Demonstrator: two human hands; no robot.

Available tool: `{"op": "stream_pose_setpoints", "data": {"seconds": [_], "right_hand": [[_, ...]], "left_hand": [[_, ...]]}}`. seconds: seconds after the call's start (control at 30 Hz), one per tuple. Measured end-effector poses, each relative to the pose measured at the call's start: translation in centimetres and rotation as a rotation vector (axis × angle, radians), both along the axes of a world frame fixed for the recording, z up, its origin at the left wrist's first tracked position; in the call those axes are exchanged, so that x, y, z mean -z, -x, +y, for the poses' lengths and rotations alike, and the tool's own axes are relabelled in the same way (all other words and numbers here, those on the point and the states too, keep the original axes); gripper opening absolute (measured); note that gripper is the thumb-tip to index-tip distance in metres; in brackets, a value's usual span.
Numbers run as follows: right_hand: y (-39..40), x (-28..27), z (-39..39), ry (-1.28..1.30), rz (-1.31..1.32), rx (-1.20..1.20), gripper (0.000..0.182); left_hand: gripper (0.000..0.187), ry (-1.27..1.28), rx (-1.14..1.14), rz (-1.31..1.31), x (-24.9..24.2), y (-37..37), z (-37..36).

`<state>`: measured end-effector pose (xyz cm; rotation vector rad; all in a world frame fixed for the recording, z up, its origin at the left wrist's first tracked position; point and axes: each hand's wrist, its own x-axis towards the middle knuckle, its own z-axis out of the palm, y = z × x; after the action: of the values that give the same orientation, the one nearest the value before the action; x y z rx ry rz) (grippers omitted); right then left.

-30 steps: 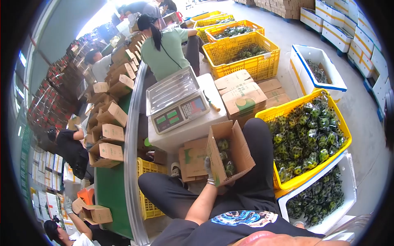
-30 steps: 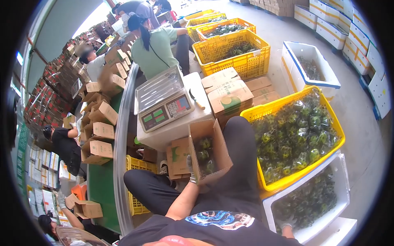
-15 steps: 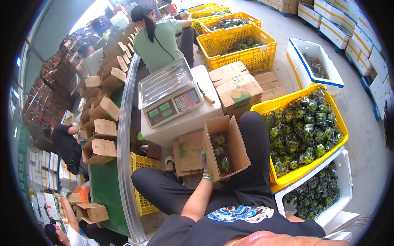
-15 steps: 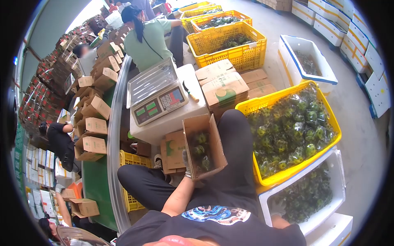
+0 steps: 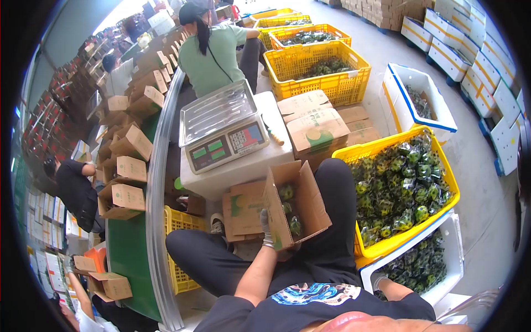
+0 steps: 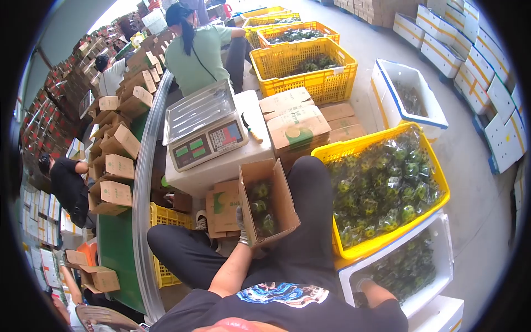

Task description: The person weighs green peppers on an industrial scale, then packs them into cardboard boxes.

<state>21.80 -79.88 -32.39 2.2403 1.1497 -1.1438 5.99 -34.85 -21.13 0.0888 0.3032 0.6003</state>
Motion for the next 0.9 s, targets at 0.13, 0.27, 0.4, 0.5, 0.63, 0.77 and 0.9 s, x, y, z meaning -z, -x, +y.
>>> {"op": "stream_pose_setpoints", "data": {"seconds": [0.13, 0.27, 0.4, 0.5, 0.63, 0.77, 0.9], "right_hand": [[-1.5, -0.1, 1.8, -0.012, 0.037, 0.175, 0.033], [-2.1, 0.0, 2.5, -0.038, 0.066, 0.259, 0.033], [-2.5, 0.2, 3.1, -0.061, 0.093, 0.32, 0.032], [-2.8, -0.6, 4.4, -0.073, 0.106, 0.357, 0.032], [-3.3, -0.6, 5.3, -0.093, 0.14, 0.387, 0.032], [-4.1, -0.2, 5.9, -0.117, 0.175, 0.419, 0.032], [-4.6, -0.2, 6.2, -0.135, 0.213, 0.429, 0.032]], "left_hand": [[0.059, 0.019, -0.031, 0.081, -0.5, 0.4, 0.0], [0.06, -0.006, -0.03, 0.034, -0.3, 0.4, 0.6], [0.058, -0.036, -0.089, 0.117, 4.6, 1.9, 1.8], [0.059, -0.01, -0.118, 0.164, 1.5, 1.2, 1.1], [0.063, 0.024, -0.1, 0.108, 2.8, 1.1, 1.4], [0.065, -0.037, -0.076, 0.098, 2.3, 1.3, 0.8], [0.066, -0.072, -0.064, 0.041, 0.7, 0.4, 0.4]]}}
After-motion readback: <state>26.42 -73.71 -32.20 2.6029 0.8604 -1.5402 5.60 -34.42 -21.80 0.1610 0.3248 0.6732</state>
